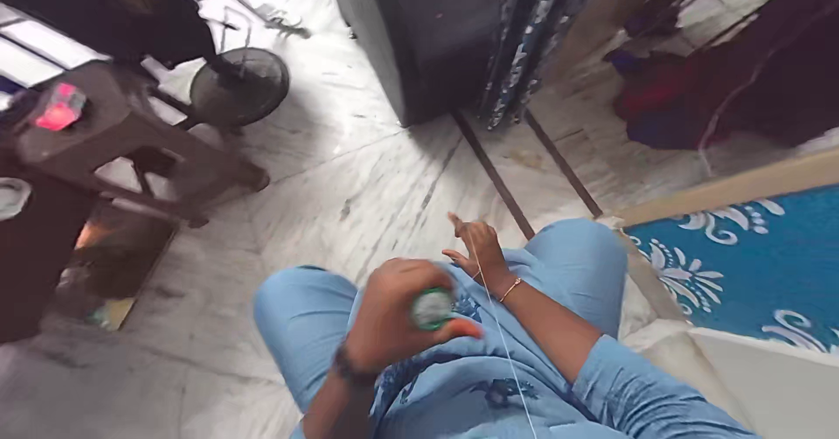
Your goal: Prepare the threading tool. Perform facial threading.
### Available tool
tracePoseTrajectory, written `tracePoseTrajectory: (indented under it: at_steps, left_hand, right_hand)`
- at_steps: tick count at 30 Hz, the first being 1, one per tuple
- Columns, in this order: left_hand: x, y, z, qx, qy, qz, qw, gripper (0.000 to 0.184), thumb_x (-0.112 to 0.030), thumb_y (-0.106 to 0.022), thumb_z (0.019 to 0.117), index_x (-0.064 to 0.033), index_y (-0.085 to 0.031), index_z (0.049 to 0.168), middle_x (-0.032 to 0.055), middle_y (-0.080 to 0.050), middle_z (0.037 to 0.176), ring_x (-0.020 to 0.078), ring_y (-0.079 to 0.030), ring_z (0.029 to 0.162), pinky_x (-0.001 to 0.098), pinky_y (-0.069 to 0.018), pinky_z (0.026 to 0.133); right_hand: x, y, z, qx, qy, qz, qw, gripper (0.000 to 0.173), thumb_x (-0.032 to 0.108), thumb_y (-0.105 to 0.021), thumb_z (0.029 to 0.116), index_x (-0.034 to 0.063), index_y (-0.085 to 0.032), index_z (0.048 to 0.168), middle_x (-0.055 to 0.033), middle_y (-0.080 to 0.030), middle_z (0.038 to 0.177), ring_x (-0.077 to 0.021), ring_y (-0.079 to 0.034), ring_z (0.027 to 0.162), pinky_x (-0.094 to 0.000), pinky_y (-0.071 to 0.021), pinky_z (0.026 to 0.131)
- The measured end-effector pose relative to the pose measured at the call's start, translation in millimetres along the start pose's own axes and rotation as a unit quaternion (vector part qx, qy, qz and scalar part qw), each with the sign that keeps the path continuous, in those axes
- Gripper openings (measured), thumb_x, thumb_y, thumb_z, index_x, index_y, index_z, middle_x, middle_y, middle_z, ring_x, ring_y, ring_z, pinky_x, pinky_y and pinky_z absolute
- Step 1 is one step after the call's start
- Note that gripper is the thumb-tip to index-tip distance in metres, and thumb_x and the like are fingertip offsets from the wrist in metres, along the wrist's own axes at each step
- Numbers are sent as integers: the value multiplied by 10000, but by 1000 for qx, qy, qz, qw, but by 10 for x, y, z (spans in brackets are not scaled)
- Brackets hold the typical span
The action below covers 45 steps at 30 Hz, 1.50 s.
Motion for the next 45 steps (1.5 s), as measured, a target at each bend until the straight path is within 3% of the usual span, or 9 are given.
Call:
tracePoseTrajectory:
  at_steps: [4,13,18,21,27,30,34,38,45]
  left_hand:
    - [76,-329,87,-22,53,92,994,346,-388,-828,811,-64,-734,885,64,-720,806,190,-695,747,408,-566,652]
    - [309,724,-616,-219,-37,-116,968,232,-333,-771,928,-327,-671,1136,-171,-688,967,-7,-649,857,196,-546,759]
    - [1196,517,-850,-306,287,-108,901,207,-269,-792,879,-206,-628,990,-129,-661,859,1,-632,740,219,-567,694]
    - [1734,265,-865,-201,510,63,834,407,-293,-795,905,27,-687,1131,183,-692,999,268,-649,887,505,-522,846]
    - [810,240,-510,-194,209,-159,945,177,-282,-827,837,-244,-667,903,-162,-678,860,-29,-647,796,186,-570,722]
    - [162,-95,-267,-21,44,-149,988,296,-398,-806,883,-127,-692,922,-61,-683,846,6,-646,817,212,-564,770]
    - [-191,-487,-12,-50,13,76,996,249,-336,-788,851,-91,-741,839,30,-720,768,138,-671,727,379,-524,720]
    - [20,100,-116,-196,15,36,980,224,-203,-804,847,-19,-676,857,51,-680,802,79,-653,748,247,-569,699]
    - [266,843,-760,-240,53,-18,969,176,-394,-774,915,-309,-667,1026,-193,-669,898,-28,-653,840,201,-564,777]
  right_hand:
    - [268,-130,7,123,113,8,986,295,89,-628,952,29,-720,1225,-177,-729,1197,-409,-653,1177,-606,-467,1013]
    - [95,1216,-286,-360,121,-149,913,224,328,-662,1003,154,-729,1128,-53,-683,836,-215,-629,853,-397,-463,894]
    - [-194,797,-222,-205,67,-136,967,262,290,-606,1029,134,-800,1108,-94,-744,802,-283,-653,702,-474,-491,744]
    - [-206,405,-60,-51,37,-63,996,202,193,-636,993,113,-807,1062,-122,-775,872,-326,-739,760,-542,-564,685]
    - [16,519,-78,-72,-79,56,993,788,426,-787,861,20,-518,1481,-53,-697,788,-242,-621,696,-452,-525,693]
    - [21,204,-108,68,-86,25,994,905,490,-771,865,60,-395,1567,-118,-734,1082,-366,-653,1020,-579,-497,898]
    - [239,-56,-116,258,22,21,966,481,178,-651,962,87,-598,1431,-154,-709,1258,-384,-597,1249,-570,-420,1050]
    - [79,320,-115,34,68,-48,996,421,241,-702,943,67,-678,1326,-171,-735,1168,-425,-654,1149,-626,-478,978]
    - [395,1584,-376,-280,86,-133,947,288,327,-672,996,187,-717,1243,-40,-762,1060,-254,-625,1077,-444,-387,1025]
Point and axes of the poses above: each hand's wrist, its own z-axis towards the middle knuckle, its own y-axis out of the back of the hand, x = y × z, the point moved 4 cm from there along z, towards the middle knuckle
